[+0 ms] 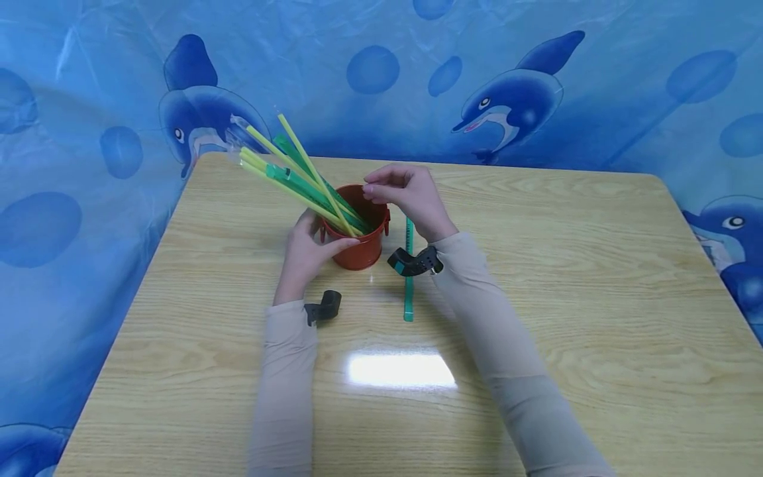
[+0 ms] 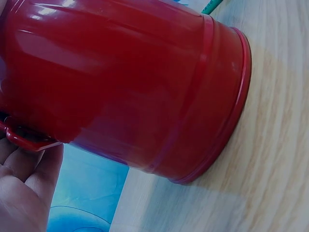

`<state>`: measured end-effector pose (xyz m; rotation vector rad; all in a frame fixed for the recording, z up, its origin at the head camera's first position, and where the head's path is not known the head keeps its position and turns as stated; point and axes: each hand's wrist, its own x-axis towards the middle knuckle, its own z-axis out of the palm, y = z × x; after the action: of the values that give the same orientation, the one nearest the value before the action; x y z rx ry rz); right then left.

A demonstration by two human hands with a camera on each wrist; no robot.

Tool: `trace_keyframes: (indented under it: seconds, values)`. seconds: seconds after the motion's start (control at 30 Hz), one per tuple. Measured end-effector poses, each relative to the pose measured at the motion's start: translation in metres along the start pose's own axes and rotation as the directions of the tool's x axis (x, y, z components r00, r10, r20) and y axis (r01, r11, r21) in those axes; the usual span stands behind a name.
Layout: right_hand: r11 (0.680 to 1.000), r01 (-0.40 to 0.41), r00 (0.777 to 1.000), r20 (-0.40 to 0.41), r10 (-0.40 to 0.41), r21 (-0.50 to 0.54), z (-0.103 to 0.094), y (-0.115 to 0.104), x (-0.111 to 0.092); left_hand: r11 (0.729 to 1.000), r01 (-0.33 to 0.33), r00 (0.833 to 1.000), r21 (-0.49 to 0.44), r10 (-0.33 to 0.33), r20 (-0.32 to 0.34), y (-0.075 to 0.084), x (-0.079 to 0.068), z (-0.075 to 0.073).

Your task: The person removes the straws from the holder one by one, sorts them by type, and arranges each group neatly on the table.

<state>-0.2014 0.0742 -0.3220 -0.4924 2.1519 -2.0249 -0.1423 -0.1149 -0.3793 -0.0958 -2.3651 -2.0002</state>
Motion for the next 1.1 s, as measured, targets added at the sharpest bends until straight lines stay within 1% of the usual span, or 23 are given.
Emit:
trace_keyframes:
  seconds: [0.2,0.33,0.4,0.5,0.6,0.73,0.83,1.0,1.1]
  values:
    - [1.0,-0.01,1.0,0.021,0.01,0.002,0.014,0.0,0.011,1.0,0.019,1.0,-0.003,-0.018,0.011,-0.001,0.0,0.0]
    - [1.0,-0.011,0.999,0.042,0.011,-0.005,0.022,0.001,0.017,1.0,0.022,1.0,0.011,-0.022,0.016,-0.002,0.0,-0.001]
    - [0.999,0.001,0.999,0.048,0.0,-0.034,0.026,0.001,0.02,1.0,0.022,1.0,0.016,-0.023,0.019,-0.002,0.0,-0.001]
    - [0.994,0.041,0.998,0.055,-0.036,-0.103,0.03,0.001,0.024,0.999,0.023,1.0,0.024,-0.024,0.021,-0.002,0.0,-0.001]
    - [0.982,0.085,0.995,0.057,-0.077,-0.168,0.033,0.001,0.027,0.999,0.011,1.0,0.03,-0.012,0.02,-0.001,0.0,-0.001]
    - [0.968,0.11,0.994,0.05,-0.101,-0.225,0.036,0.003,0.027,0.999,0.007,1.0,0.034,-0.008,0.019,-0.001,0.001,-0.001]
    - [0.949,0.138,0.99,0.059,-0.126,-0.282,0.037,0.005,0.027,1.0,0.004,1.0,0.03,-0.004,0.018,-0.001,0.001,-0.001]
    - [0.89,0.182,0.983,0.08,-0.163,-0.419,0.04,0.008,0.027,0.998,-0.022,1.0,0.051,0.022,0.011,-0.002,0.001,-0.001]
    - [0.862,0.189,0.982,0.087,-0.168,-0.47,0.041,0.008,0.027,0.998,-0.024,1.0,0.058,0.023,0.01,-0.003,0.001,-0.001]
